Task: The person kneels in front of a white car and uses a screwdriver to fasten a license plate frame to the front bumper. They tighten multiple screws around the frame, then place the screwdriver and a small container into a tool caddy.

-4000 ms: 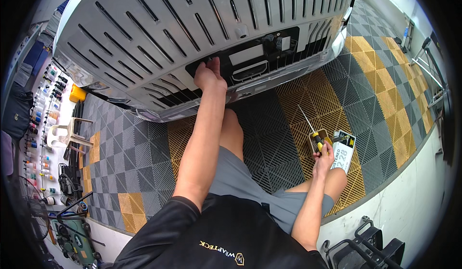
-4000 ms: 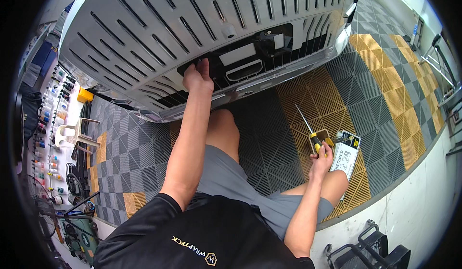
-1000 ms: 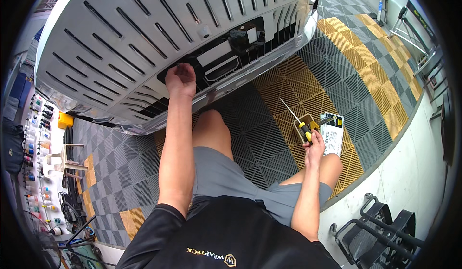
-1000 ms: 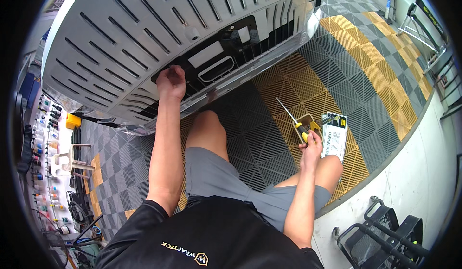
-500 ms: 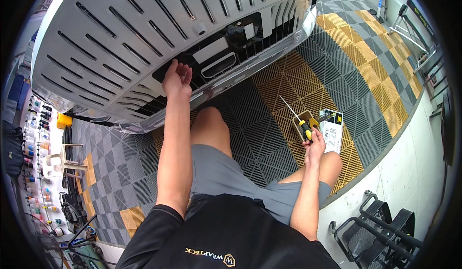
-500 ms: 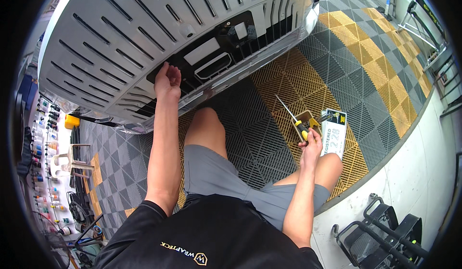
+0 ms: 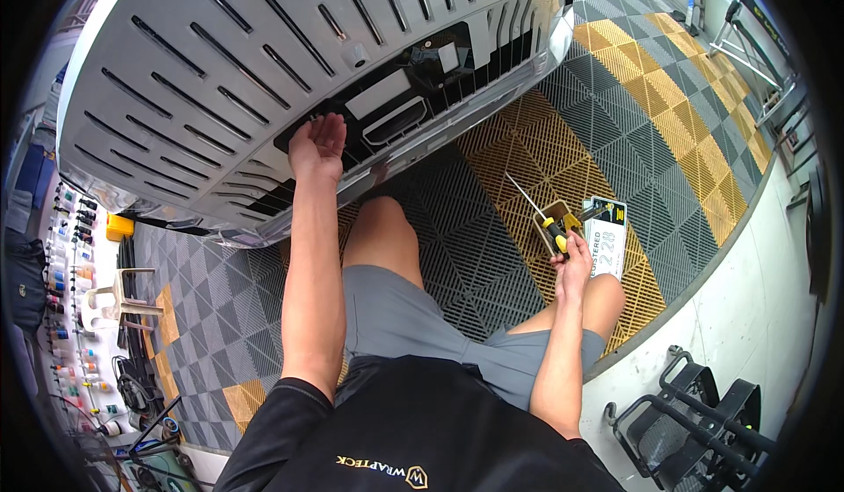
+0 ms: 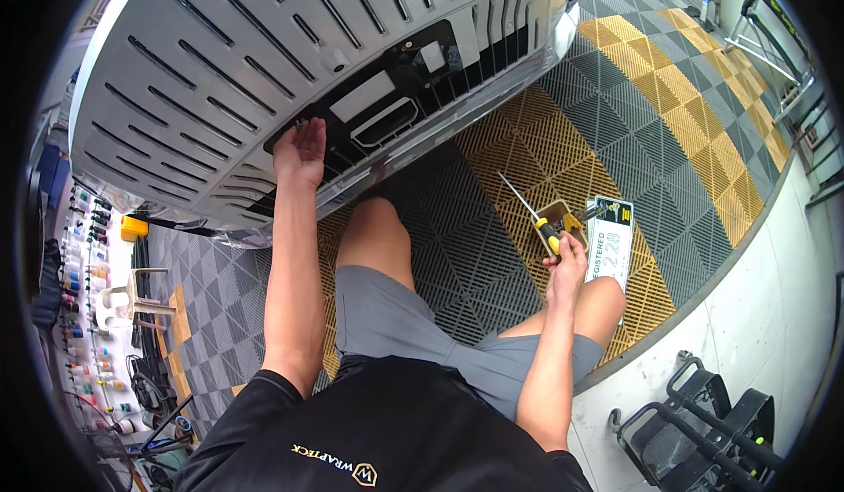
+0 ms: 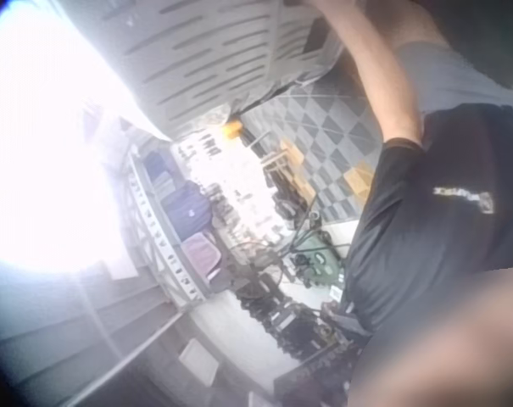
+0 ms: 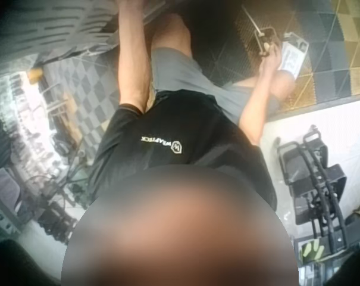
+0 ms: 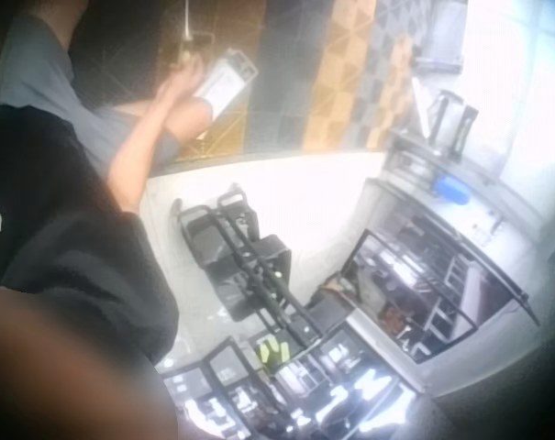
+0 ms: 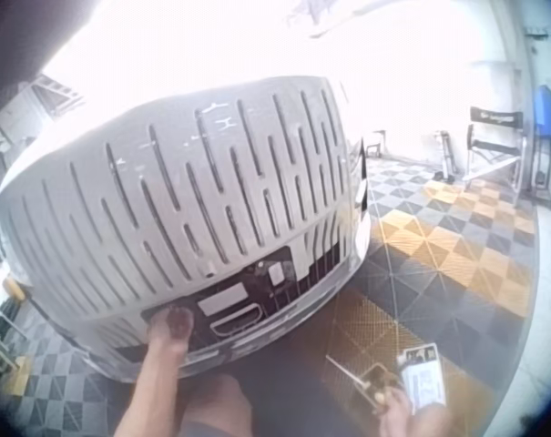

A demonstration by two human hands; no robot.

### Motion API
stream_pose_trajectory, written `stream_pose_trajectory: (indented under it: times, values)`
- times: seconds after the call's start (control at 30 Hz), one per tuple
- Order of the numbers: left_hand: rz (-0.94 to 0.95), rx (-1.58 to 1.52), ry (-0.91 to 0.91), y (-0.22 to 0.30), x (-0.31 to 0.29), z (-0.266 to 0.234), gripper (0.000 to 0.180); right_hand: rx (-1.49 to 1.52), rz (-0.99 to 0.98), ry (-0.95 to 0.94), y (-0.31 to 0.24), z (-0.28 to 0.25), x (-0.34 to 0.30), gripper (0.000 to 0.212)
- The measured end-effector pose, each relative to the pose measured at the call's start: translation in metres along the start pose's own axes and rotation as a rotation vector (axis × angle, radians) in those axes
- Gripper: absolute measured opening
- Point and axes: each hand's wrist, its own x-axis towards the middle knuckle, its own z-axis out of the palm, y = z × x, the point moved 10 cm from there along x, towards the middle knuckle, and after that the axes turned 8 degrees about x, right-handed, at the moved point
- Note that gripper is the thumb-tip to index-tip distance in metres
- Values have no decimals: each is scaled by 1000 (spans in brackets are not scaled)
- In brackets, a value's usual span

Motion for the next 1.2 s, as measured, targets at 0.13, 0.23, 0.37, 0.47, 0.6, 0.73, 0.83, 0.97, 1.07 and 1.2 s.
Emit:
stream_pose_trajectory:
  times: [0.13, 0.23, 0.37, 0.47, 0.6, 0.73, 0.83, 0.97, 1.07, 1.2]
  values:
    - [35, -15, 11, 1, 7, 0, 20, 3, 17, -2, 2, -2, 1, 28]
    - [52, -14, -25, -1, 21, 0, 22, 5, 20, -13, 3, -2, 2, 27]
    - [-117, -156, -261, -12, 18, 12, 21, 19, -1, 14, -1, 1, -3, 27]
    - [-104, -15, -293, -40, -6, 27, 18, 90, -39, 85, -17, 0, -13, 27]
    - [-266, 505, -568, -202, -94, 66, 20, 253, -276, 47, -79, -16, -44, 28]
    - [-337, 1073, -700, -384, -156, 59, 22, 328, -413, 152, -117, -56, -84, 26]
    - [-176, 1514, -745, -469, -152, 55, 27, 323, -426, 231, -117, -78, -108, 27]
    - [2, 1487, -822, -504, -139, 72, 46, 268, -405, 245, -110, -87, -121, 27]
    - [-296, 1088, -816, -476, -145, 82, 54, 181, -385, 171, -107, -64, -115, 28]
    - [-485, 196, -1009, -342, -169, 145, 64, 88, -271, -21, -94, 22, -98, 30]
